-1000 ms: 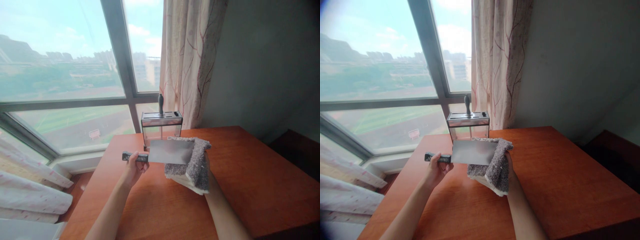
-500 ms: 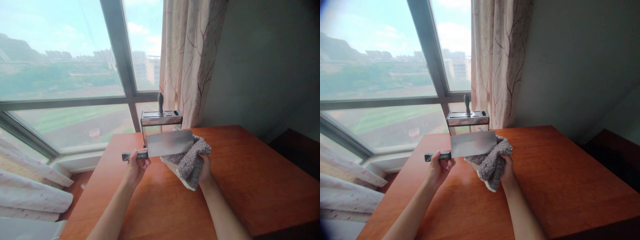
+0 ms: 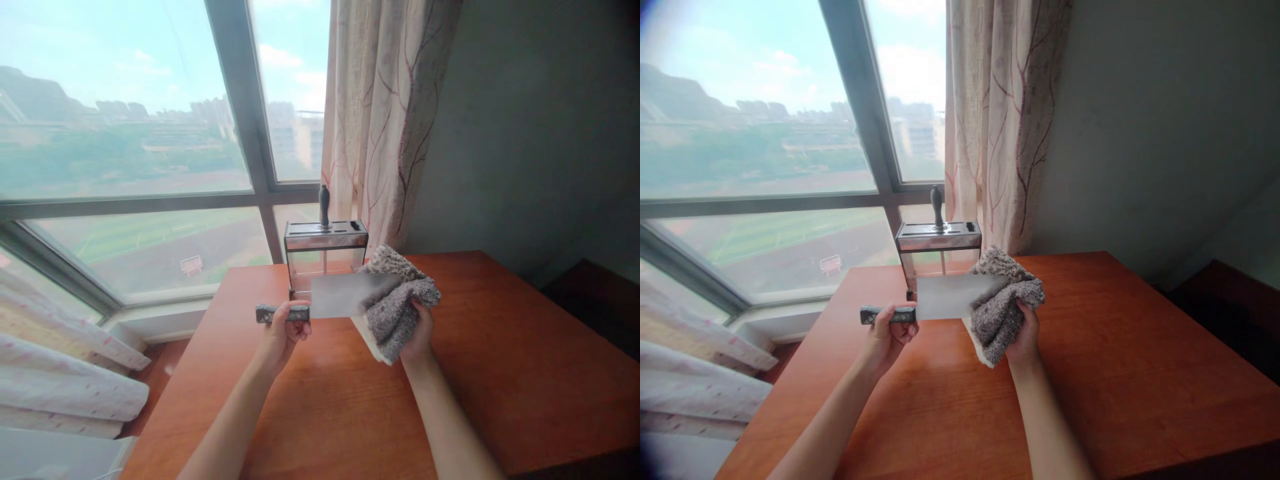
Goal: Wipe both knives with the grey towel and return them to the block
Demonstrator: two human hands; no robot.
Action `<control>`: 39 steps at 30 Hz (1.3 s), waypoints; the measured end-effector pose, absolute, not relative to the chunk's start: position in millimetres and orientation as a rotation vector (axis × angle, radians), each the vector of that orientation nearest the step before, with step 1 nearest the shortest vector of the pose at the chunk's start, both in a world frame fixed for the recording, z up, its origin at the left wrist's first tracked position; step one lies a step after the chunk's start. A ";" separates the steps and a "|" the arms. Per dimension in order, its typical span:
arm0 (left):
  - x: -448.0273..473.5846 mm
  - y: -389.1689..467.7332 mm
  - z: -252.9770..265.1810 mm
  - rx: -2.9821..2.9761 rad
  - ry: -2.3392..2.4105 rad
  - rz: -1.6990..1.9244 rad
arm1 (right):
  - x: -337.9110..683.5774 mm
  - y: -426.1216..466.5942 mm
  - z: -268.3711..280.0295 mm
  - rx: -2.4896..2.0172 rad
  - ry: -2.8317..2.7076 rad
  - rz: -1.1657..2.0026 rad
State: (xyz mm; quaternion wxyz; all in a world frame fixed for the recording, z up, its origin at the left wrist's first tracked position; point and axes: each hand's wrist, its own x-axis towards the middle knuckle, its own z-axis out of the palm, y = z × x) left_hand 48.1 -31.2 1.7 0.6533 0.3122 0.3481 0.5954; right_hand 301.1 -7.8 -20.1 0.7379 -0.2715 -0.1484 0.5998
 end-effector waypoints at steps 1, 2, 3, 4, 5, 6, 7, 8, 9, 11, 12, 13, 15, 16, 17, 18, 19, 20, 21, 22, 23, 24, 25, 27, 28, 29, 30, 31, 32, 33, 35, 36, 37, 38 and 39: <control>49.1 -31.2 1.7 0.706 0.787 1.357 | 299.8 -8.1 -18.8 -0.601 -0.300 1.323; 49.9 -31.1 2.0 0.698 0.783 1.368 | 297.9 -8.7 -17.3 -0.602 -0.272 1.337; 50.6 -30.8 2.4 0.686 0.777 1.382 | 295.4 -9.5 -15.8 -0.598 -0.256 1.360; 51.1 -30.5 3.1 0.670 0.768 1.398 | 292.5 -10.4 -14.6 -0.589 -0.246 1.389; 51.4 -30.1 4.0 0.650 0.757 1.416 | 289.3 -11.4 -13.9 -0.581 -0.237 1.408; 51.8 -29.9 5.0 0.630 0.746 1.435 | 285.8 -12.5 -14.0 -0.576 -0.232 1.423; 52.3 -29.9 5.9 0.615 0.737 1.453 | 282.1 -13.6 -14.7 -0.576 -0.234 1.440; 53.1 -30.1 6.6 0.609 0.729 1.466 | 278.1 -14.7 -16.1 -0.581 -0.245 1.463; 54.4 -30.7 7.0 0.613 0.721 1.471 | 273.9 -15.9 -17.9 -0.590 -0.261 1.493; 58.9 -33.0 6.6 0.651 0.703 1.453 | 265.0 -18.6 -22.0 -0.608 -0.294 1.579; 62.1 -34.7 5.7 0.675 0.697 1.430 | 260.5 -20.1 -23.7 -0.612 -0.306 1.622; 65.8 -36.6 4.4 0.693 0.696 1.405 | 256.1 -21.5 -25.0 -0.608 -0.319 1.658; 73.9 -40.8 0.8 0.711 0.707 1.365 | 248.1 -23.7 -26.5 -0.591 -0.350 1.695; 77.8 -42.6 -1.3 0.713 0.715 1.352 | 244.7 -24.3 -26.9 -0.585 -0.359 1.695; 81.1 -44.0 -3.4 0.716 0.721 1.343 | 241.9 -24.4 -27.1 -0.587 -0.360 1.687; 83.6 -44.9 -5.5 0.723 0.726 1.332 | 239.6 -24.0 -27.3 -0.596 -0.351 1.673; 85.2 -45.3 -7.5 0.735 0.729 1.319 | 238.0 -23.2 -27.6 -0.612 -0.332 1.656; 86.0 -45.2 -9.3 0.751 0.732 1.306 | 237.2 -22.0 -27.8 -0.628 -0.312 1.644; 86.1 -44.7 -10.9 0.768 0.735 1.296 | 237.3 -20.5 -28.0 -0.644 -0.294 1.640; 85.6 -44.0 -12.1 0.786 0.734 1.288 | 238.3 -18.7 -28.1 -0.653 -0.280 1.645; 84.8 -43.2 -13.1 0.805 0.730 1.280 | 240.4 -16.8 -27.9 -0.655 -0.273 1.657; 83.9 -42.5 -13.7 0.821 0.725 1.274 | 243.3 -14.7 -27.4 -0.649 -0.270 1.663; 83.1 -42.1 -14.0 0.836 0.721 1.267 | 247.1 -12.6 -26.6 -0.636 -0.269 1.658; 82.4 -42.1 -13.9 0.858 0.721 1.245 | 256.2 -8.4 -23.9 -0.600 -0.267 1.601; 82.6 -42.5 -13.7 0.863 0.728 1.235 | 260.9 -6.5 -22.2 -0.581 -0.262 1.559; 83.0 -43.0 -13.4 0.864 0.735 1.225 | 265.3 -5.0 -20.4 -0.564 -0.251 1.519; 83.5 -43.6 -13.2 0.863 0.740 1.217 | 269.2 -3.8 -18.6 -0.547 -0.240 1.489; 84.2 -44.1 -13.0 0.859 0.744 1.211 | 272.2 -3.0 -16.9 -0.529 -0.232 1.471; 84.8 -44.4 -12.9 0.852 0.747 1.207 | 274.4 -2.8 -15.3 -0.512 -0.229 1.464; 85.3 -44.5 -12.7 0.845 0.750 1.206 | 275.7 -3.2 -13.9 -0.497 -0.231 1.466; 86.1 -44.1 -12.3 0.821 0.756 1.220 | 276.0 -5.5 -11.9 -0.473 -0.245 1.480; 86.3 -43.7 -12.1 0.806 0.759 1.236 | 275.2 -7.4 -11.4 -0.463 -0.257 1.487; 86.5 -43.3 -11.8 0.791 0.759 1.255 | 273.9 -9.7 -11.2 -0.454 -0.274 1.495; 86.7 -42.9 -11.6 0.776 0.755 1.272 | 272.3 -12.4 -11.2 -0.446 -0.295 1.505; 86.8 -42.5 -11.6 0.761 0.748 1.286 | 270.6 -15.3 -11.6 -0.440 -0.320 1.520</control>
